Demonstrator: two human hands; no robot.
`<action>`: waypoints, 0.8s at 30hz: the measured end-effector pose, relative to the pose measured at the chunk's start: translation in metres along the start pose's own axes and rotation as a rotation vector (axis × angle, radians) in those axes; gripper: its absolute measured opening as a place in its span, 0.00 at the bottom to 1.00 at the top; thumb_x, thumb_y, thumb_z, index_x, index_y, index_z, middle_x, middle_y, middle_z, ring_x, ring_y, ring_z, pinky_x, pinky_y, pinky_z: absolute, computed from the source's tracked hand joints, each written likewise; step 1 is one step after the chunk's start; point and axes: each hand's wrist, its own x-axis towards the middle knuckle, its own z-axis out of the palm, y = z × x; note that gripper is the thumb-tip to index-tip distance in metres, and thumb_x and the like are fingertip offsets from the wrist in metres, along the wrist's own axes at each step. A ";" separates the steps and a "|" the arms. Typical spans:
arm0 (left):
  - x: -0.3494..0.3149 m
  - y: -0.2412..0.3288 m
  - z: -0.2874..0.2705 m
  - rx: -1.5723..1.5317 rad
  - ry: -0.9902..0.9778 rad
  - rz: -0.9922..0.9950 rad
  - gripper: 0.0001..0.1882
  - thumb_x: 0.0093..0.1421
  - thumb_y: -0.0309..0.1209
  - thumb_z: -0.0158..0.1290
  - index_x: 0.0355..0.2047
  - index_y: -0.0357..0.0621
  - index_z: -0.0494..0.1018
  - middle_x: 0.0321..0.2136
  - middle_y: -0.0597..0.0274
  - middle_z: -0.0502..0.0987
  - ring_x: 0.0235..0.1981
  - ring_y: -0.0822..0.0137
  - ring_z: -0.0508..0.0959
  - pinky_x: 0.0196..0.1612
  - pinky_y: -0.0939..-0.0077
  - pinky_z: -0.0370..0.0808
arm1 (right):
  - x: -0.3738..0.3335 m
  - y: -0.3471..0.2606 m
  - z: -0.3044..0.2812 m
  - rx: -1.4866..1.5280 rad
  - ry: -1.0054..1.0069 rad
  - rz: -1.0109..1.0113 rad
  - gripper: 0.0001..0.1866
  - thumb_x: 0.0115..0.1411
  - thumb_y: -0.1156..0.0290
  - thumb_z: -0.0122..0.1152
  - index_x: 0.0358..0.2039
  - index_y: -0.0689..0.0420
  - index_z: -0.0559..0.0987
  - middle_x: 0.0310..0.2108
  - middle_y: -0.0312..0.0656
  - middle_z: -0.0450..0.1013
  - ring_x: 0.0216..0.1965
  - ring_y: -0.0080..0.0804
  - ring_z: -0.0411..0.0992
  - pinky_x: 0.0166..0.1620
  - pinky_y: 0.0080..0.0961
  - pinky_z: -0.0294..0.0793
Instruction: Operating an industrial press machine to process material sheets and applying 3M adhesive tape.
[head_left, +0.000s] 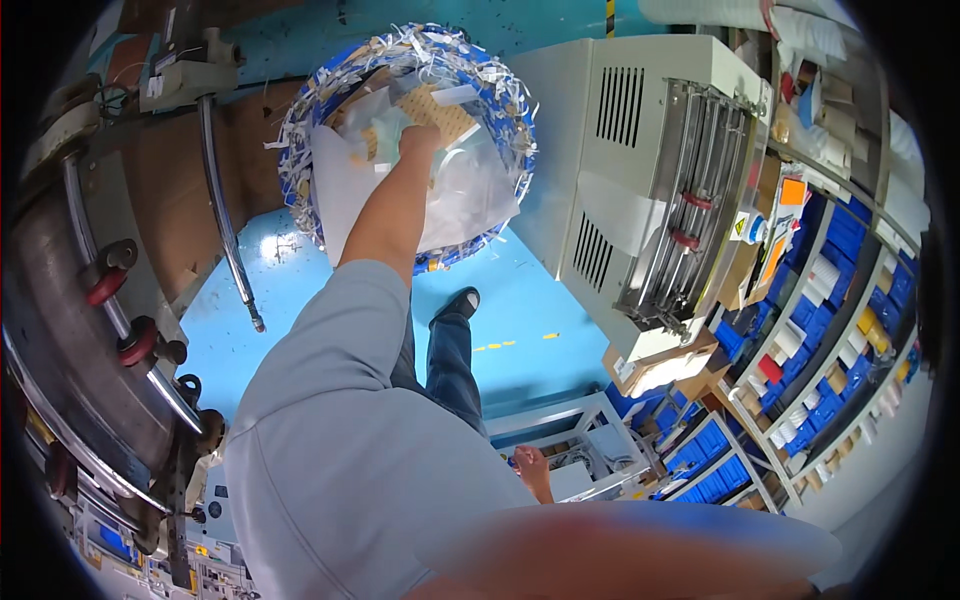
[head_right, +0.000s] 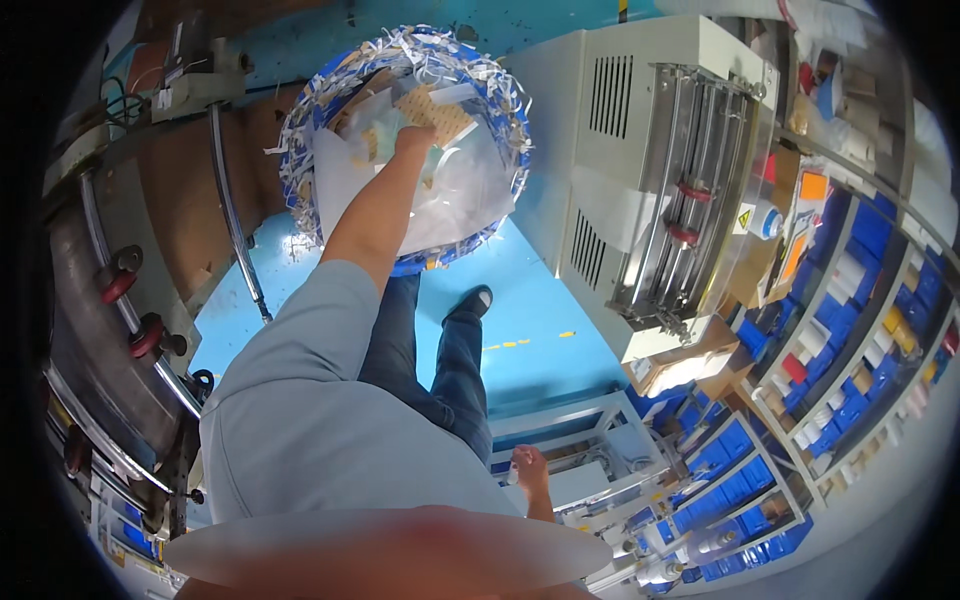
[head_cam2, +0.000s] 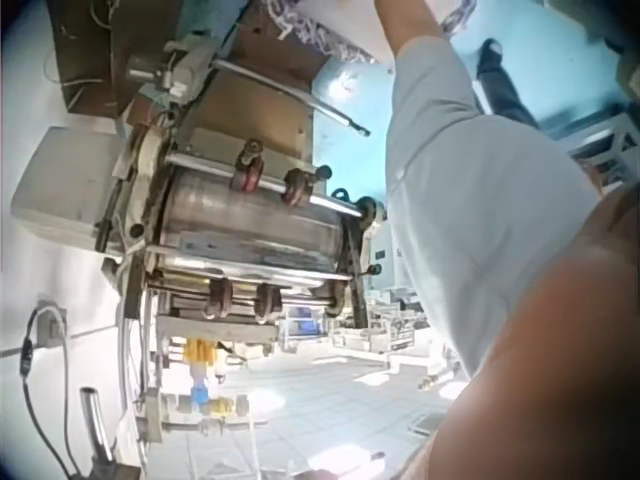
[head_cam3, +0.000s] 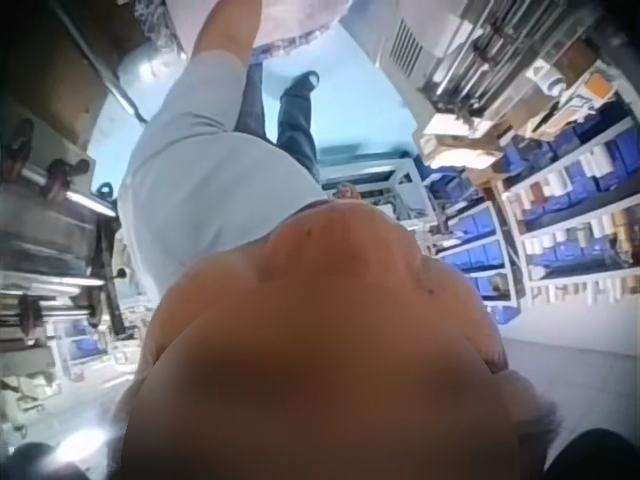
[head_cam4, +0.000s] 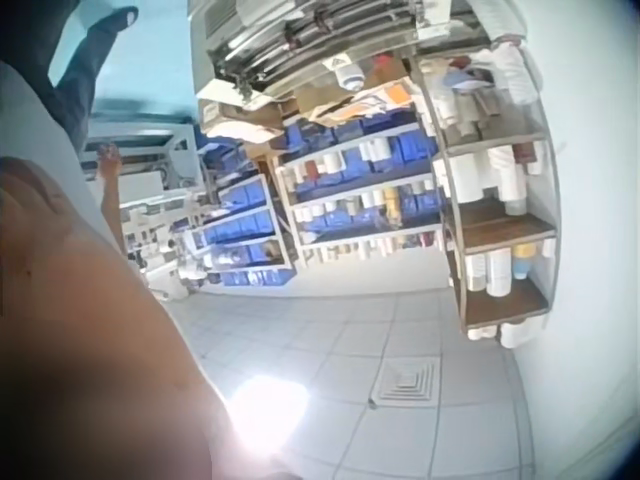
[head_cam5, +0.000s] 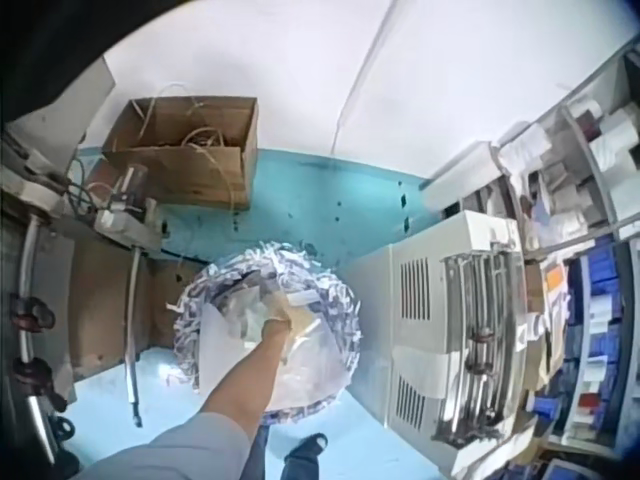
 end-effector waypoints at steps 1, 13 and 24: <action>-0.006 0.002 0.002 -0.004 -0.003 0.000 0.28 0.51 0.47 0.56 0.47 0.40 0.79 0.50 0.45 0.79 0.53 0.54 0.79 0.55 0.67 0.75 | -0.001 0.000 -0.002 -0.002 0.004 -0.002 0.10 0.63 0.69 0.60 0.42 0.60 0.79 0.29 0.37 0.77 0.29 0.22 0.74 0.34 0.21 0.72; -0.233 -0.062 -0.087 -0.947 -0.110 0.261 0.09 0.56 0.32 0.57 0.36 0.42 0.73 0.24 0.64 0.76 0.23 0.72 0.76 0.23 0.75 0.72 | 0.064 -0.098 -0.023 -0.211 -0.112 -0.438 0.12 0.64 0.66 0.59 0.41 0.61 0.79 0.28 0.36 0.76 0.27 0.20 0.71 0.32 0.20 0.72; -0.480 -0.210 -0.062 -0.911 -0.249 0.371 0.13 0.57 0.28 0.56 0.43 0.40 0.75 0.28 0.62 0.78 0.25 0.71 0.76 0.29 0.74 0.75 | 0.108 -0.227 -0.017 -0.454 -0.579 -0.851 0.12 0.64 0.67 0.59 0.43 0.61 0.79 0.29 0.37 0.75 0.29 0.22 0.72 0.32 0.19 0.73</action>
